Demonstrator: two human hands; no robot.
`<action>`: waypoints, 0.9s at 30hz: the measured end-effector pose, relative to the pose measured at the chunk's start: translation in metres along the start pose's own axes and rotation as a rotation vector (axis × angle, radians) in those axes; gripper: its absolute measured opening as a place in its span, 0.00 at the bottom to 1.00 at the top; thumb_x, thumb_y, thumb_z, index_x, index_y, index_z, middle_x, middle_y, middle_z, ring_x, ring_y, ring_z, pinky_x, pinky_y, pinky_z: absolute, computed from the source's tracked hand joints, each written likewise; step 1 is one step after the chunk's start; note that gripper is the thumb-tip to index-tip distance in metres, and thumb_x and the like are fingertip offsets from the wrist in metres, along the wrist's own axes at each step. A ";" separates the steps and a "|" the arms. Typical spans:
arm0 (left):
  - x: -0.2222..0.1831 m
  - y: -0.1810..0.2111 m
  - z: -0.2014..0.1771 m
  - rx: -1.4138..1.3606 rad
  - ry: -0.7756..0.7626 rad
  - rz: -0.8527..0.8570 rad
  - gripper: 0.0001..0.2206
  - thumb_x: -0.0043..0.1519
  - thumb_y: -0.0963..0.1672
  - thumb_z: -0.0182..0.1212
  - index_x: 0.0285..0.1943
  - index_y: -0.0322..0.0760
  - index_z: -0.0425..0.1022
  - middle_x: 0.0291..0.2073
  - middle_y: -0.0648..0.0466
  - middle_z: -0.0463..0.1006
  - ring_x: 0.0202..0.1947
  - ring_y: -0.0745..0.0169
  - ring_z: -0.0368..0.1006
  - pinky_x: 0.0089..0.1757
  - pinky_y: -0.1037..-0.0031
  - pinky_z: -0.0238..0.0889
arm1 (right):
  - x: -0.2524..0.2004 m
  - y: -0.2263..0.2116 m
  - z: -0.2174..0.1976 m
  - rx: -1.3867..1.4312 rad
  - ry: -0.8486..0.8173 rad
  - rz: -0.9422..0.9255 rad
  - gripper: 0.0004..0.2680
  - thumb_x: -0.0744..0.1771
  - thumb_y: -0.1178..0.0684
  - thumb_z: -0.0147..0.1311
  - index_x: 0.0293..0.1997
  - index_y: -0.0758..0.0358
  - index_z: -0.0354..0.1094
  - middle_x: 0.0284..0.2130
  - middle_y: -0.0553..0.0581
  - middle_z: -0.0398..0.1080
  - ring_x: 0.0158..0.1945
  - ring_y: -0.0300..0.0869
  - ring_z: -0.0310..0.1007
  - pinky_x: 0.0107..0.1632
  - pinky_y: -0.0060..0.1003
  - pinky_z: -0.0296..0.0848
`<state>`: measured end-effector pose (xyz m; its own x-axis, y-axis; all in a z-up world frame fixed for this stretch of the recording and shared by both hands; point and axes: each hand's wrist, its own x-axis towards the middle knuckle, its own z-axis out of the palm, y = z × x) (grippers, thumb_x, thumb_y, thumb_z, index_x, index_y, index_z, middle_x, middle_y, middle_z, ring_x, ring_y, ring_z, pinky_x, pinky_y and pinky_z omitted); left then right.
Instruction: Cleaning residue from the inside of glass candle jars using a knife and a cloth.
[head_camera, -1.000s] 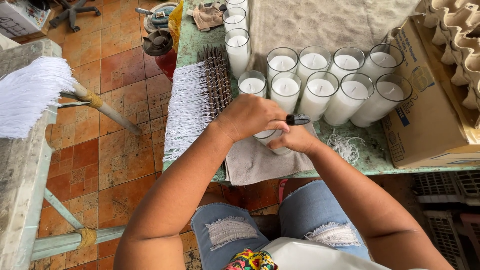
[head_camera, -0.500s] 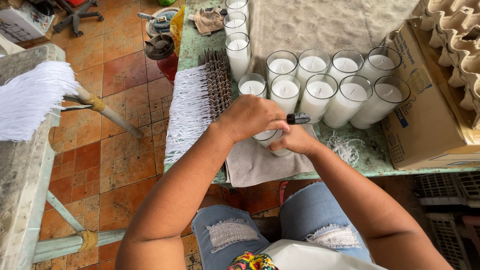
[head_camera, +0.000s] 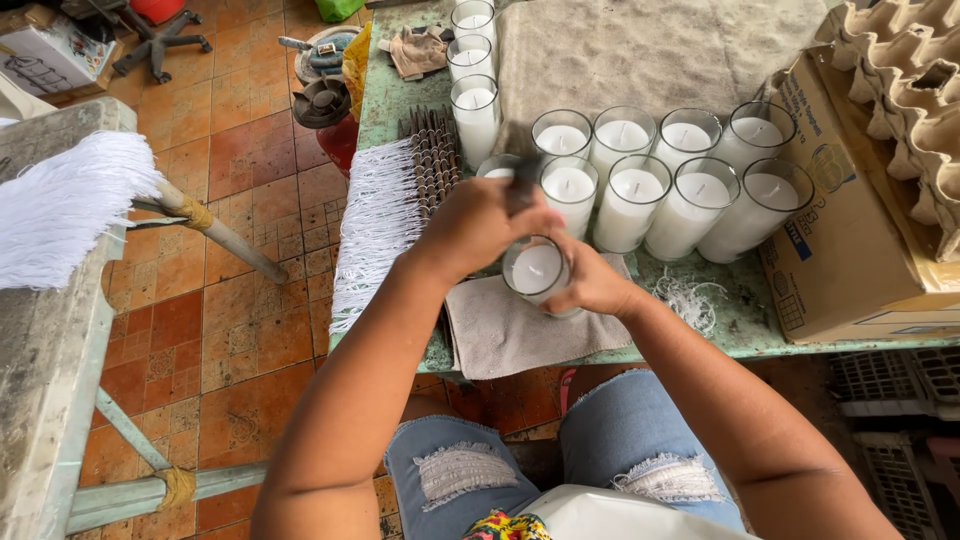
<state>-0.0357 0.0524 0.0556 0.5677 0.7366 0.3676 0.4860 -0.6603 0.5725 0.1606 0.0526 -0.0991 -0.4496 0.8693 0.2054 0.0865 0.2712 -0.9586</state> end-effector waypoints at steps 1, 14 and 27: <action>-0.006 0.001 -0.004 0.001 -0.002 0.004 0.17 0.62 0.55 0.63 0.35 0.42 0.80 0.23 0.45 0.79 0.30 0.38 0.79 0.35 0.52 0.71 | -0.004 -0.005 -0.002 0.000 0.004 -0.002 0.32 0.47 0.58 0.74 0.56 0.66 0.68 0.47 0.67 0.74 0.54 0.58 0.73 0.59 0.56 0.67; -0.166 -0.056 0.093 -0.004 -0.032 -0.212 0.10 0.64 0.51 0.63 0.38 0.46 0.80 0.31 0.54 0.82 0.39 0.58 0.80 0.48 0.67 0.74 | -0.036 0.030 -0.019 0.148 0.147 -0.079 0.39 0.50 0.53 0.78 0.67 0.63 0.59 0.56 0.63 0.66 0.64 0.50 0.63 0.69 0.51 0.56; -0.018 0.035 0.029 -0.365 0.207 0.307 0.06 0.60 0.47 0.68 0.33 0.45 0.81 0.31 0.56 0.83 0.35 0.55 0.81 0.43 0.68 0.74 | -0.038 0.025 0.011 -0.077 0.487 0.036 0.37 0.47 0.45 0.81 0.61 0.54 0.67 0.51 0.56 0.74 0.60 0.48 0.71 0.65 0.46 0.63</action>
<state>-0.0092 0.0117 0.0476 0.4865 0.5552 0.6746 0.0337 -0.7835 0.6205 0.1707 0.0217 -0.1332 0.0209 0.9659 0.2582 0.1678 0.2512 -0.9533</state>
